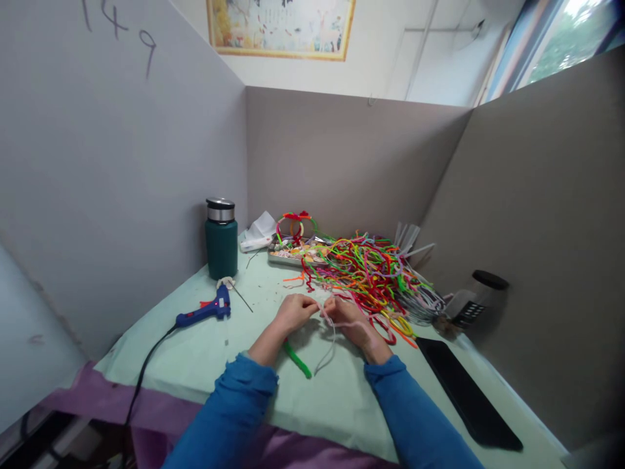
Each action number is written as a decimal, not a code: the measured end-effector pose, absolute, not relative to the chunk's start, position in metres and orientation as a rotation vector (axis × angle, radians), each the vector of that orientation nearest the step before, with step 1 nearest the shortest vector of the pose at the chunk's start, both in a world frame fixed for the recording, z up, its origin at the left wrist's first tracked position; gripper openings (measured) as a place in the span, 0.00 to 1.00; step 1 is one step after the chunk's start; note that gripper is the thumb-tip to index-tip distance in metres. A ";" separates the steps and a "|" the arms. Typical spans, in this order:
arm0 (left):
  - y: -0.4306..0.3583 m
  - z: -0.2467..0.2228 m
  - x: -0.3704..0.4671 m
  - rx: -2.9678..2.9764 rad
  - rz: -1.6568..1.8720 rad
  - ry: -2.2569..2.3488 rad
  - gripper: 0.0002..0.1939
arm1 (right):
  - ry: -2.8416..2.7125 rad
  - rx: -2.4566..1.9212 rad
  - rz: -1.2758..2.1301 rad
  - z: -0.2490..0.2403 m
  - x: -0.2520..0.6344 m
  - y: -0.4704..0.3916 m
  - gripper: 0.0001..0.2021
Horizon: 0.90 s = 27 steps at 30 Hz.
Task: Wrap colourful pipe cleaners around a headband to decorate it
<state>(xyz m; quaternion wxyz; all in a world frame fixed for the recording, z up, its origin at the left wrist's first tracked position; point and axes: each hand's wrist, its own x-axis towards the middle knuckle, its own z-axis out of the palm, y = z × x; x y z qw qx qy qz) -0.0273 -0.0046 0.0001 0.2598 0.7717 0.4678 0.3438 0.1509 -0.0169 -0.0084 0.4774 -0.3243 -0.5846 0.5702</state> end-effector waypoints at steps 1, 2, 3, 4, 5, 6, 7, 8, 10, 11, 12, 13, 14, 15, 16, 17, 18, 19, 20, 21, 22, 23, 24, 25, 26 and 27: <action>-0.005 0.001 -0.027 2.094 0.945 1.258 0.16 | -1.418 -0.750 1.439 -0.010 0.150 -0.016 0.24; -0.005 0.001 -0.027 2.100 0.956 1.246 0.17 | -1.402 -0.707 1.485 -0.011 0.150 -0.016 0.23; -0.005 0.001 -0.026 2.107 0.960 1.234 0.17 | -1.384 -0.670 1.525 -0.013 0.150 -0.015 0.22; -0.005 0.000 -0.026 2.112 0.958 1.225 0.18 | -1.354 -0.647 1.559 -0.014 0.149 -0.015 0.21; -0.005 0.000 -0.026 2.114 0.951 1.216 0.19 | -1.320 -0.637 1.589 -0.015 0.149 -0.015 0.20; -0.005 -0.001 -0.026 2.115 0.940 1.201 0.20 | -1.281 -0.639 1.617 -0.016 0.149 -0.015 0.18; -0.005 -0.001 -0.025 2.115 0.932 1.185 0.20 | -1.239 -0.648 1.649 -0.016 0.148 -0.015 0.17; -0.005 -0.002 -0.025 2.112 0.923 1.168 0.20 | -1.193 -0.652 1.675 -0.015 0.148 -0.016 0.16; -0.004 -0.003 -0.025 2.098 0.904 1.143 0.19 | -1.110 -0.622 1.694 -0.012 0.147 -0.016 0.15; -0.004 -0.003 -0.025 2.086 0.897 1.137 0.19 | -1.080 -0.588 1.692 -0.011 0.147 -0.016 0.15; -0.004 -0.003 -0.024 2.069 0.891 1.139 0.18 | -1.061 -0.550 1.684 -0.009 0.146 -0.016 0.15; -0.004 -0.002 -0.024 2.046 0.887 1.143 0.18 | -1.047 -0.517 1.674 -0.008 0.146 -0.016 0.15; -0.003 -0.002 -0.024 2.022 0.884 1.146 0.18 | -1.037 -0.493 1.664 -0.007 0.146 -0.015 0.16; -0.003 -0.002 -0.024 1.998 0.882 1.146 0.18 | -1.030 -0.478 1.660 -0.007 0.146 -0.015 0.16; -0.003 -0.002 -0.023 1.978 0.879 1.143 0.19 | -1.020 -0.465 1.654 -0.008 0.147 -0.014 0.17; -0.003 -0.001 -0.023 1.964 0.874 1.137 0.19 | -1.010 -0.455 1.647 -0.008 0.147 -0.013 0.18; -0.003 -0.001 -0.023 1.956 0.871 1.131 0.20 | -0.999 -0.449 1.642 -0.010 0.148 -0.012 0.18; -0.003 -0.001 -0.023 1.953 0.867 1.127 0.20 | -0.989 -0.447 1.639 -0.011 0.149 -0.011 0.19; -0.003 -0.001 -0.022 1.953 0.860 1.132 0.20 | -0.978 -0.449 1.637 -0.011 0.149 -0.010 0.18; -0.003 -0.001 -0.022 1.951 0.854 1.144 0.21 | -0.969 -0.451 1.637 -0.012 0.149 -0.010 0.17; -0.003 -0.001 -0.022 1.951 0.846 1.160 0.21 | -0.963 -0.453 1.638 -0.012 0.150 -0.009 0.16; -0.003 0.000 -0.022 1.952 0.839 1.176 0.21 | -0.957 -0.453 1.641 -0.011 0.150 -0.008 0.16; -0.003 0.000 -0.023 1.955 0.832 1.191 0.21 | -0.954 -0.451 1.645 -0.010 0.151 -0.008 0.17; -0.003 0.000 -0.023 1.962 0.825 1.202 0.20 | -0.953 -0.449 1.646 -0.009 0.151 -0.008 0.19; -0.004 0.000 -0.023 1.970 0.819 1.206 0.20 | -0.956 -0.451 1.641 -0.008 0.152 -0.008 0.21; -0.004 0.000 -0.023 1.977 0.812 1.207 0.19 | -0.968 -0.461 1.624 -0.007 0.152 -0.008 0.22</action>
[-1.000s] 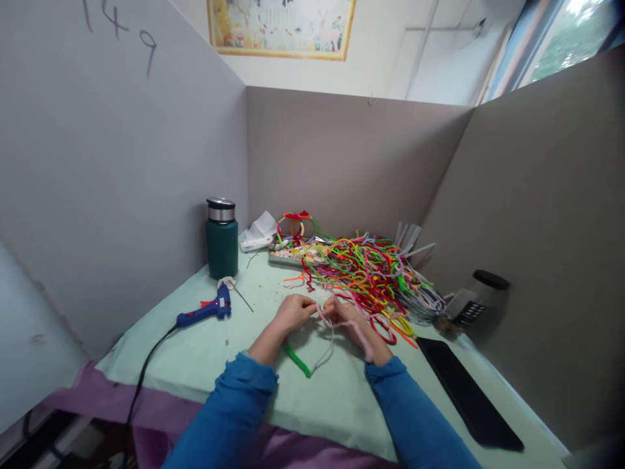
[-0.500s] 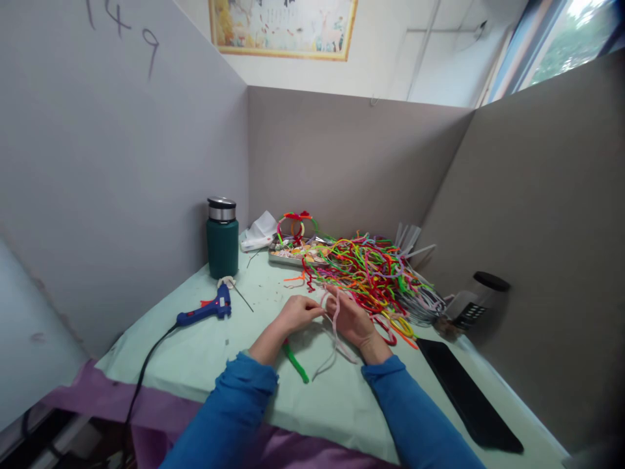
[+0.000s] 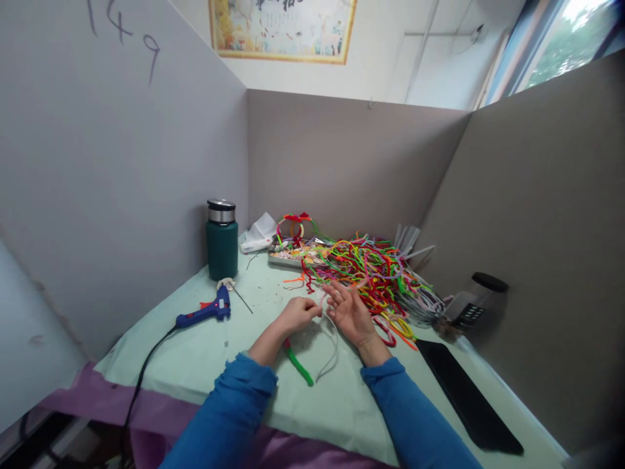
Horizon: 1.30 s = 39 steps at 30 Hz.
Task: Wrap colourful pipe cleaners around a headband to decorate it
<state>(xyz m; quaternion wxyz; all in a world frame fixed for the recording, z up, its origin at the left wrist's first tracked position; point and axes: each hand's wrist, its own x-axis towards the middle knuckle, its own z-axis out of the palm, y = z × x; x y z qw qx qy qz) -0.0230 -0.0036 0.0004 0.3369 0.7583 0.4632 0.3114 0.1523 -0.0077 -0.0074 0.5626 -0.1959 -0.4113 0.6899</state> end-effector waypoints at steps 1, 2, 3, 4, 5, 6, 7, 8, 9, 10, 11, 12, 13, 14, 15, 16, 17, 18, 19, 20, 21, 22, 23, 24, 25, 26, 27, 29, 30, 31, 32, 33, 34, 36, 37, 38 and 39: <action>-0.004 0.001 -0.023 1.978 0.804 1.206 0.19 | -0.994 -0.483 1.591 -0.007 0.153 -0.008 0.22; -0.004 0.001 -0.023 1.971 0.799 1.204 0.19 | -1.037 -0.522 1.542 -0.008 0.153 -0.008 0.21; -0.004 0.001 -0.023 1.958 0.796 1.201 0.19 | -1.100 -0.580 1.483 -0.010 0.152 -0.009 0.20; -0.004 0.002 -0.023 1.942 0.795 1.197 0.19 | -1.179 -0.650 1.410 -0.011 0.151 -0.009 0.19; -0.004 0.002 -0.023 1.924 0.794 1.195 0.19 | -1.270 -0.719 1.318 -0.013 0.150 -0.009 0.18; -0.004 0.002 -0.023 1.907 0.795 1.193 0.19 | -1.366 -0.776 1.205 -0.015 0.149 -0.010 0.18; -0.005 0.002 -0.023 1.896 0.797 1.185 0.20 | -1.459 -0.812 1.080 -0.016 0.147 -0.010 0.16; -0.005 0.002 -0.024 1.890 0.800 1.170 0.20 | -1.543 -0.828 0.954 -0.017 0.145 -0.010 0.15; -0.005 0.002 -0.024 1.888 0.803 1.145 0.20 | -1.610 -0.827 0.839 -0.017 0.144 -0.010 0.13; -0.005 0.003 -0.024 1.886 0.808 1.120 0.20 | -1.659 -0.823 0.745 -0.017 0.142 -0.010 0.11; -0.006 0.003 -0.024 1.880 0.815 1.096 0.20 | -1.687 -0.823 0.680 -0.017 0.142 -0.009 0.10; -0.006 0.004 -0.024 1.869 0.823 1.075 0.20 | -1.697 -0.828 0.635 -0.017 0.141 -0.009 0.09; -0.007 0.004 -0.023 1.852 0.833 1.060 0.20 | -1.696 -0.834 0.603 -0.017 0.141 -0.008 0.08; -0.008 0.005 -0.023 1.831 0.840 1.046 0.19 | -1.692 -0.836 0.578 -0.018 0.142 -0.008 0.07; -0.009 0.006 -0.023 1.813 0.846 1.031 0.19 | -1.689 -0.831 0.557 -0.018 0.142 -0.007 0.06; -0.009 0.006 -0.022 1.798 0.853 1.012 0.19 | -1.691 -0.822 0.543 -0.018 0.143 -0.006 0.06; -0.010 0.006 -0.022 1.792 0.862 0.988 0.18 | -1.696 -0.812 0.533 -0.019 0.143 -0.006 0.06; -0.010 0.006 -0.022 1.792 0.875 0.971 0.18 | -1.705 -0.803 0.526 -0.020 0.144 -0.005 0.07; -0.010 0.006 -0.022 1.798 0.893 0.964 0.18 | -1.714 -0.799 0.518 -0.020 0.144 -0.005 0.07; -0.009 0.005 -0.022 1.810 0.915 0.966 0.17 | -1.722 -0.801 0.511 -0.020 0.144 -0.005 0.07; -0.008 0.004 -0.021 1.825 0.943 0.978 0.17 | -1.732 -0.806 0.504 -0.020 0.144 -0.005 0.08; -0.007 0.003 -0.021 1.843 0.970 0.997 0.16 | -1.740 -0.811 0.498 -0.020 0.144 -0.006 0.08; -0.006 0.002 -0.021 1.863 0.998 1.021 0.15 | -1.746 -0.815 0.494 -0.020 0.144 -0.006 0.08; -0.004 0.001 -0.021 1.883 1.027 1.050 0.14 | -1.752 -0.816 0.492 -0.019 0.143 -0.007 0.08; -0.003 0.000 -0.022 1.901 1.054 1.081 0.13 | -1.756 -0.815 0.492 -0.019 0.143 -0.007 0.09; -0.002 -0.001 -0.022 1.915 1.079 1.114 0.13 | -1.758 -0.814 0.492 -0.019 0.142 -0.008 0.09; -0.002 -0.002 -0.022 1.927 1.101 1.146 0.12 | -1.759 -0.813 0.494 -0.019 0.141 -0.008 0.09; -0.001 -0.003 -0.022 1.938 1.131 1.190 0.12 | -1.759 -0.816 0.500 -0.019 0.140 -0.008 0.10; -0.001 -0.004 -0.022 1.933 1.146 1.201 0.11 | -1.759 -0.817 0.504 -0.020 0.140 -0.008 0.10; -0.001 -0.004 -0.022 1.920 1.161 1.203 0.11 | -1.761 -0.816 0.512 -0.020 0.139 -0.008 0.10; -0.001 -0.004 -0.022 1.903 1.178 1.194 0.10 | -1.763 -0.813 0.521 -0.021 0.139 -0.007 0.10; -0.001 -0.004 -0.022 1.889 1.191 1.171 0.10 | -1.764 -0.807 0.531 -0.021 0.139 -0.007 0.10; -0.001 -0.004 -0.022 1.879 1.201 1.137 0.11 | -1.763 -0.800 0.539 -0.021 0.139 -0.007 0.09; 0.001 -0.004 -0.021 1.867 1.201 1.064 0.11 | -1.759 -0.794 0.548 -0.022 0.139 -0.006 0.09; 0.002 -0.004 -0.021 1.857 1.201 1.050 0.10 | -1.754 -0.798 0.549 -0.022 0.139 -0.006 0.09; 0.003 -0.005 -0.021 1.839 1.208 1.059 0.10 | -1.749 -0.805 0.548 -0.022 0.140 -0.006 0.09; 0.005 -0.006 -0.022 1.814 1.220 1.086 0.10 | -1.739 -0.814 0.543 -0.022 0.140 -0.006 0.09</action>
